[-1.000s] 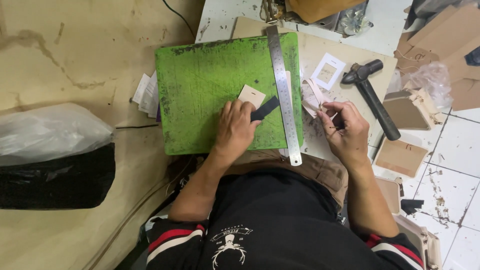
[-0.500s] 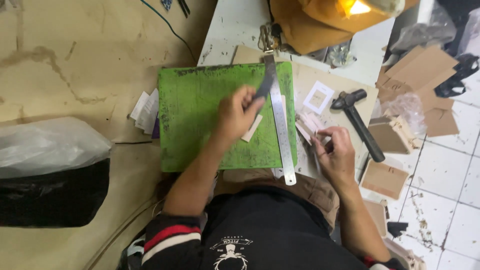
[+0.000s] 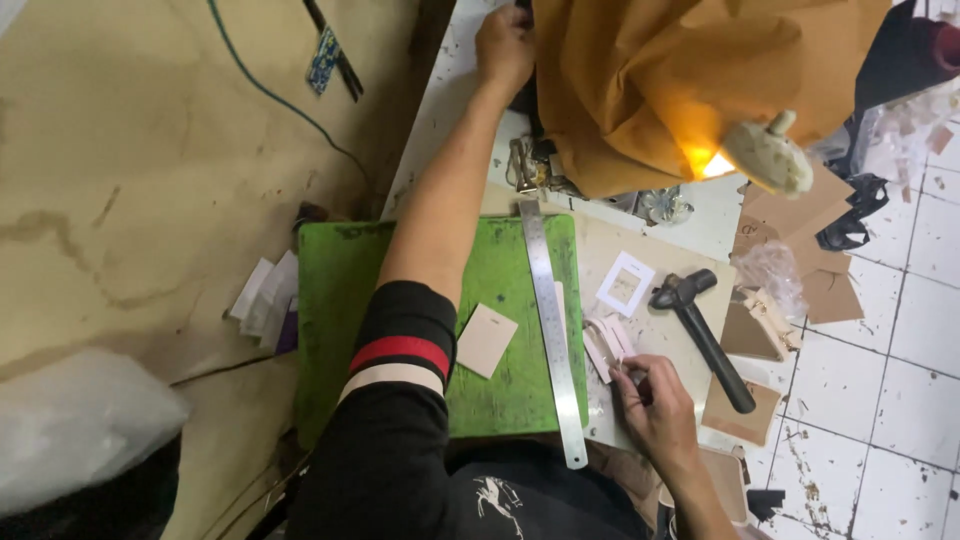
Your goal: Measuring and inspecting small leather straps and components using a metal ruler on a cutting mat.
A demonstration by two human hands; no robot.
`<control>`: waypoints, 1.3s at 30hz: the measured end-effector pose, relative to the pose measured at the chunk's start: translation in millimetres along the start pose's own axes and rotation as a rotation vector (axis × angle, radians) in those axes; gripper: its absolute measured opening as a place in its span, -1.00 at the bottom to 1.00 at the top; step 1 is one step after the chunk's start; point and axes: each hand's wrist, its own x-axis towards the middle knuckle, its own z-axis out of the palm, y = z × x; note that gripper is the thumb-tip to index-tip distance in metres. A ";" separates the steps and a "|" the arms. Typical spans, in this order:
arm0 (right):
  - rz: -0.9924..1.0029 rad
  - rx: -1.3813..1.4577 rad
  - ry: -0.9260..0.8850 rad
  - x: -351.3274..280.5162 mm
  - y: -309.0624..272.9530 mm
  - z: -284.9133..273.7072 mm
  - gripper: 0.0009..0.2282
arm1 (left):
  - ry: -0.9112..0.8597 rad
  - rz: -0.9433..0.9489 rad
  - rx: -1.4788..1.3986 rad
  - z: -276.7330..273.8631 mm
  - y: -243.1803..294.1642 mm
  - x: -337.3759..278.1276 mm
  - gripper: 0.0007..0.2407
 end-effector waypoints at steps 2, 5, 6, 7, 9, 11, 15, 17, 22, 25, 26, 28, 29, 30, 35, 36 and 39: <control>-0.028 0.010 0.024 3.3 1.5 -0.8 -0.82 | 0.047 0.018 0.095 12.9 -20.1 9.0 -0.88; -0.070 0.059 0.059 4.4 3.2 -7.6 -0.82 | 0.052 0.072 0.121 -27.0 17.8 -22.4 -0.80; -0.089 0.093 0.071 4.6 3.2 -10.4 -0.82 | 0.016 0.106 0.048 -52.6 43.6 -37.6 -0.76; -0.079 0.101 0.074 6.5 4.9 -12.2 -0.82 | 0.004 0.107 0.053 -74.8 68.2 -62.1 -0.76; -0.227 0.138 0.096 8.9 7.4 -16.0 -0.83 | -0.159 0.114 0.062 -122.4 121.6 -109.3 -0.90; -0.237 0.207 0.192 14.0 1.8 -11.6 -0.86 | -0.338 0.080 0.028 -149.0 175.0 -189.8 -0.92; -0.332 0.291 0.310 24.5 -36.9 -26.5 -0.85 | -0.725 -0.060 -0.214 -167.0 263.3 -317.9 -0.73; -0.348 0.289 0.325 29.1 -40.2 -26.7 -0.84 | -0.697 -0.103 -0.249 -158.0 263.1 -338.9 -0.83; -0.300 0.783 0.243 22.3 -52.0 -42.3 -0.81 | -0.568 -0.270 -0.442 -162.6 280.3 -356.5 -0.93; -0.278 1.064 0.177 19.1 -45.2 -38.7 -0.74 | -0.509 -0.246 -0.379 -164.9 275.5 -362.0 -0.89; -0.214 1.007 0.145 19.3 -46.7 -38.1 -0.67 | -0.505 -0.210 -0.335 -166.0 280.4 -363.2 -0.89; -0.151 0.951 0.117 19.6 -52.7 -39.1 -0.59 | -0.502 -0.171 -0.289 -166.3 286.0 -365.4 -0.88; -0.153 0.783 0.156 19.4 -57.4 -40.9 -0.73 | -0.487 -0.124 -0.248 -165.8 286.9 -366.5 -0.87; -0.156 0.615 0.193 20.4 -62.6 -42.7 -0.86 | -0.469 -0.075 -0.207 -165.5 287.7 -366.9 -0.86; -0.271 1.050 0.154 22.6 -47.2 -28.6 -0.91 | -0.347 -0.112 -0.227 -169.4 262.6 -366.2 -0.86; -0.265 1.238 0.104 23.0 -43.2 -25.6 -0.89 | -0.315 -0.130 -0.263 -171.2 255.1 -366.5 -0.85; -0.213 1.461 0.031 29.3 -17.1 6.3 -0.88 | -0.238 -0.150 -0.252 -182.7 244.8 -363.1 -0.86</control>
